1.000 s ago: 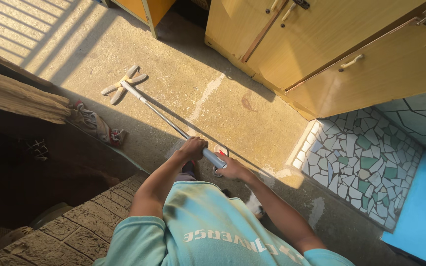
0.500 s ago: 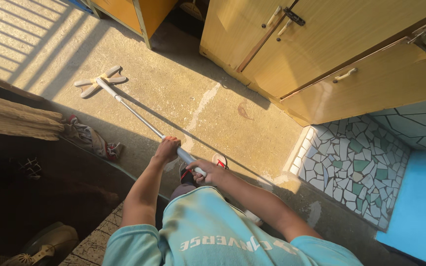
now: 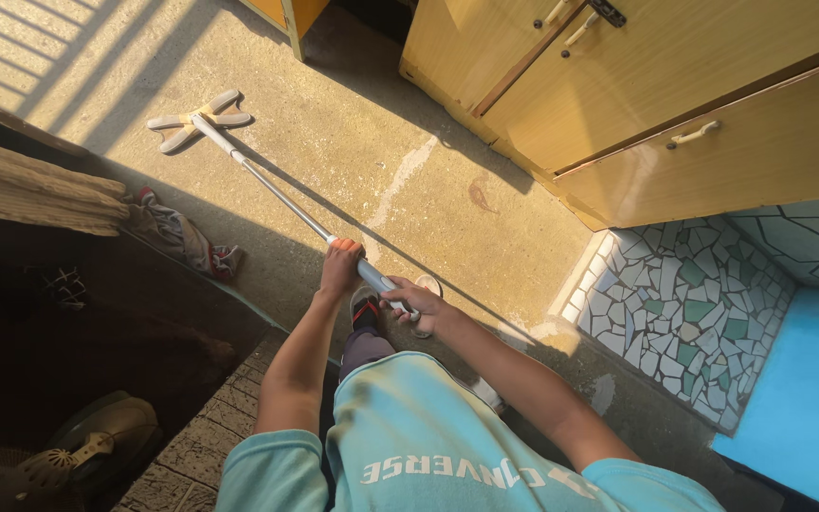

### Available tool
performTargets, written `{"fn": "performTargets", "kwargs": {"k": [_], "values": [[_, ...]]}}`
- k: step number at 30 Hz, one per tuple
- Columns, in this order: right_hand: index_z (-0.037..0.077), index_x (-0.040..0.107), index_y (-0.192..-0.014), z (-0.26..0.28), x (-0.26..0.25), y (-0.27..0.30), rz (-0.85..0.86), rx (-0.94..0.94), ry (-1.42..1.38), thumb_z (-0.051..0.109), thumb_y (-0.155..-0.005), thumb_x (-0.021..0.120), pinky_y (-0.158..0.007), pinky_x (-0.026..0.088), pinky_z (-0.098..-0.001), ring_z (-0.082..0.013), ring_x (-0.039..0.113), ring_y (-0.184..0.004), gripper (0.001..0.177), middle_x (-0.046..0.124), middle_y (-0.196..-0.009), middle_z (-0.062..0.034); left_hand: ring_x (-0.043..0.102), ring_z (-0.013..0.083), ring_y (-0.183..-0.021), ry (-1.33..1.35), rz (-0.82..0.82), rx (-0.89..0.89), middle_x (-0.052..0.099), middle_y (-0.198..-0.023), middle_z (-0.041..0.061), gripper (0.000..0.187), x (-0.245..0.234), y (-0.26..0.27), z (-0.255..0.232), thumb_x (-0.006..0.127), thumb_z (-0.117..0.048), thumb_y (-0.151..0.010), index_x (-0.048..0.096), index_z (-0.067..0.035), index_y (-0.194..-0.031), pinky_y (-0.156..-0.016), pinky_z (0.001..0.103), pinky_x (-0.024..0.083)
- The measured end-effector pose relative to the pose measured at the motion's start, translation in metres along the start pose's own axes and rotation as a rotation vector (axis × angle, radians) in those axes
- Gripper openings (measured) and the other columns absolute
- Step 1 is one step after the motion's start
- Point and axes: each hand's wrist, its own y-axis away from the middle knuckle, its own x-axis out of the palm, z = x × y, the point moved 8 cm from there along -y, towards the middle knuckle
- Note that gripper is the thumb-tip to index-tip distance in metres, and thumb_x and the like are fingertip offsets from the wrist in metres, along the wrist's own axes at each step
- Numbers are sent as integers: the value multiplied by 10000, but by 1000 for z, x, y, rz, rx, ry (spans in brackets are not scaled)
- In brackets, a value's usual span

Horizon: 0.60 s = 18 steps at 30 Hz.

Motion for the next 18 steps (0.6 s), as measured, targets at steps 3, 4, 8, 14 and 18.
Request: {"fn": "performTargets", "kwargs": {"k": [3, 4, 8, 14, 18], "values": [[267, 326, -1570, 0, -20, 16, 24, 18, -165, 140, -953, 662, -406, 345, -144, -33, 414, -540, 714, 575, -891, -42, 629, 296, -1072, -24, 165, -4, 673, -966, 85, 158, 17, -10, -14, 749, -106, -782, 676, -131, -919, -1050, 414, 452], [267, 326, -1570, -1, -28, 23, 24, 8, -175, 140, -953, 662, -406, 345, -144, -33, 414, -540, 714, 575, -891, -42, 640, 288, -1063, -58, 263, 33, 691, -966, 74, 191, 25, -12, -20, 743, -104, -751, 686, -143, -930, -1027, 410, 464], [216, 339, -1584, -2, -57, 71, 38, -65, -185, 144, -978, 654, -410, 338, -152, -34, 402, -549, 687, 567, -946, -60, 679, 305, -1006, -82, 399, 210, 721, -943, 100, 187, 47, -27, -62, 773, -205, -751, 702, -131, -908, -968, 425, 502], [183, 542, -1469, 8, -94, 171, -215, -271, 131, 181, -961, 608, -519, 520, -271, -122, 591, -646, 513, 645, -1099, -125, 736, 341, -814, -4, 537, 398, 733, -781, 130, 123, 90, -17, -147, 769, -242, -760, 733, -124, -752, -804, 479, 582], [85, 719, -1275, 6, -128, 231, -391, -629, 283, 170, -970, 626, -906, 593, -382, -128, 689, -1050, 330, 667, -1264, -106, 730, 351, -781, 151, 476, 491, 734, -819, 111, 80, 100, -10, -207, 736, -189, -772, 707, -114, -777, -721, 477, 584]]}}
